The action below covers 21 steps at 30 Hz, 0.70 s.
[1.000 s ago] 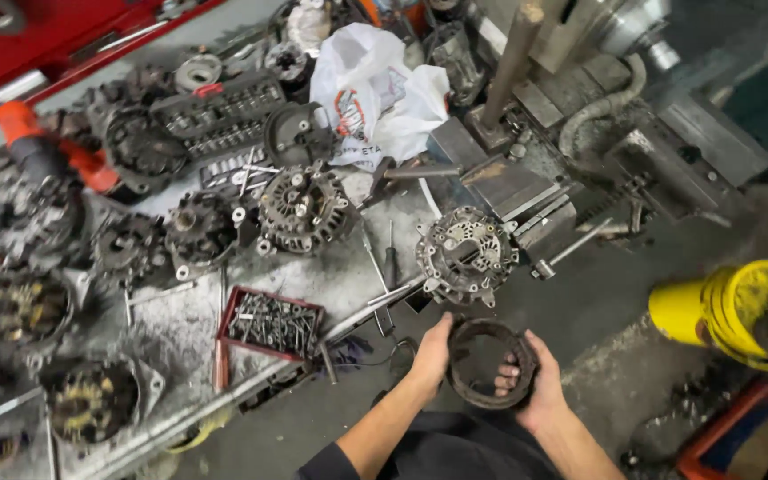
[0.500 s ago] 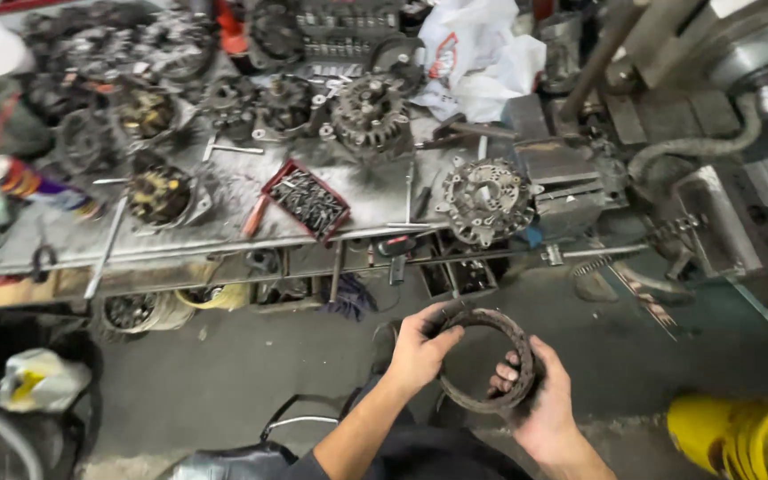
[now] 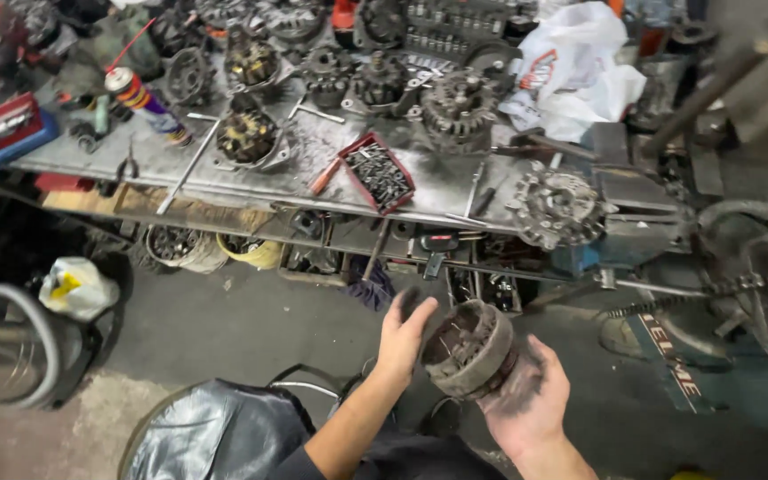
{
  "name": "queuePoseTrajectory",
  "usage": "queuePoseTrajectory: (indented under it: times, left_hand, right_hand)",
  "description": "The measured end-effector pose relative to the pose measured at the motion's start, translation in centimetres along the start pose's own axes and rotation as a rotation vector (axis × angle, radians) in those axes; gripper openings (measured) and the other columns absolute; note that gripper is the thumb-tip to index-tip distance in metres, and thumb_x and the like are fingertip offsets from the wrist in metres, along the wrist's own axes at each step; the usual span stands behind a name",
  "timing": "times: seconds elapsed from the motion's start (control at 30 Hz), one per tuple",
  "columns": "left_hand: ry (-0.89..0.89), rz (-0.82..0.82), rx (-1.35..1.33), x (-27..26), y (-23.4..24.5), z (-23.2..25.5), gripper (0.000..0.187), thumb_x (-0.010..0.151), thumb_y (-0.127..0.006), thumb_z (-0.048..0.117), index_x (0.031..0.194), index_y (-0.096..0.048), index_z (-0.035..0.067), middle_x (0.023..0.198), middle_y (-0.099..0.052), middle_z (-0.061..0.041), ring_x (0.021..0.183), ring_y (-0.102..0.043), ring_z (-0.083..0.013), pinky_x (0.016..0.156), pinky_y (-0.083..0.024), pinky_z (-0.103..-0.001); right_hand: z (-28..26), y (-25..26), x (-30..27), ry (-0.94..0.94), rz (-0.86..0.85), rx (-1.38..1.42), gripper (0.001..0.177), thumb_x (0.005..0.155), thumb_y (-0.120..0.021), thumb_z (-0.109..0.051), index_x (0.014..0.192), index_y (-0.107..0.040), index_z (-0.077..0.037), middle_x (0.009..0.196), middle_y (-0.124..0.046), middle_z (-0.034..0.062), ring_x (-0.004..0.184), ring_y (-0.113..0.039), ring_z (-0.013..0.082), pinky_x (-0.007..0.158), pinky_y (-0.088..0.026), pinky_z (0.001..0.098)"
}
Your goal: The person uses a hammer and a metal rod to strike and dislodge a component from a circular mechanical part. They then use a screwdriver to pry and remove the component, placing it on the workbench.
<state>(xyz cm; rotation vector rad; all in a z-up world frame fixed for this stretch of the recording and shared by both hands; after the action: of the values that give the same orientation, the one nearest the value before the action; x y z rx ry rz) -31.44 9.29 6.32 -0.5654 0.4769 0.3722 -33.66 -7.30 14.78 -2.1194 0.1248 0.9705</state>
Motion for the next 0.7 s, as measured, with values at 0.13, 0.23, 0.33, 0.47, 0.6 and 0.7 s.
queuePoseTrajectory:
  times: [0.13,0.23,0.33,0.47,0.6,0.7]
  left_hand:
    - [-0.476,0.047,0.486,-1.1,3.1,3.1,0.052,0.088,-0.067,0.024,0.137,-0.060,0.006,0.150,-0.052,-0.015,0.137,-0.048,-0.0275,0.113,-0.038,-0.037]
    - [-0.624,-0.135,0.518,-2.7,3.3,5.7,0.040,0.091,-0.063,0.019,0.128,-0.066,0.005,0.155,-0.049,-0.015,0.142,-0.046,-0.0309,0.115,-0.037,-0.042]
    - [-0.548,-0.268,0.410,-3.7,2.9,8.4,0.036,0.090,-0.068,0.014,0.123,-0.069,0.001,0.126,-0.067,-0.011,0.114,-0.062,-0.0212,0.101,-0.050,-0.034]
    - [-0.314,-0.358,0.420,-2.2,3.5,9.1,0.040,0.079,-0.082,0.013,0.115,-0.073,-0.005,0.093,-0.077,-0.006,0.077,-0.066,-0.0097,0.074,-0.058,-0.024]
    - [-0.263,-0.344,0.408,-0.6,4.9,9.4,0.019,0.085,-0.079,0.010,0.100,-0.077,-0.002,0.083,-0.075,-0.002,0.070,-0.063,-0.0078,0.069,-0.055,-0.023]
    - [-0.223,-0.359,0.327,0.1,5.7,9.0,0.010,0.091,-0.075,0.007,0.095,-0.074,-0.002,0.081,-0.072,-0.002,0.068,-0.061,-0.0080,0.066,-0.053,-0.023]
  right_hand:
    - [1.7,-0.6,2.3,0.024,-0.184,0.037,0.071,0.091,-0.043,-0.051,0.140,-0.057,-0.001,0.131,-0.065,0.0159,0.113,-0.061,0.0315,0.092,-0.046,0.0475]
    - [2.3,-2.8,2.4,0.014,-0.238,0.034,0.076,0.089,-0.044,-0.053,0.145,-0.053,-0.003,0.137,-0.063,0.0149,0.118,-0.059,0.0286,0.096,-0.044,0.0443]
    - [3.1,-4.8,2.6,0.020,-0.170,-0.044,0.076,0.089,-0.038,-0.051,0.148,-0.051,-0.005,0.140,-0.060,0.0144,0.120,-0.055,0.0288,0.099,-0.040,0.0440]
    - [4.1,-4.7,4.2,0.058,-0.378,-0.030,0.065,0.094,-0.049,-0.046,0.138,-0.058,0.001,0.125,-0.070,0.0165,0.101,-0.068,0.0271,0.083,-0.051,0.0403]
    - [4.7,-5.7,4.6,0.050,-0.333,-0.071,0.067,0.092,-0.049,-0.046,0.141,-0.056,-0.002,0.128,-0.068,0.0170,0.105,-0.066,0.0288,0.087,-0.049,0.0432]
    - [5.1,-6.0,4.9,0.044,-0.257,-0.110,0.065,0.094,-0.044,-0.044,0.143,-0.054,-0.004,0.133,-0.064,0.0169,0.112,-0.061,0.0298,0.092,-0.044,0.0441]
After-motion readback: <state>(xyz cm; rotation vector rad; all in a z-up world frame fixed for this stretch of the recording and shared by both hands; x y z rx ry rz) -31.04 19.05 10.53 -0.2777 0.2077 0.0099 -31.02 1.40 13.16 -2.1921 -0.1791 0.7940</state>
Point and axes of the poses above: each hand's wrist, its own x-axis towards the middle knuckle, its own y-axis out of the back of the hand, z = x × y, the point moved 4 cm from there along x, towards the middle knuckle
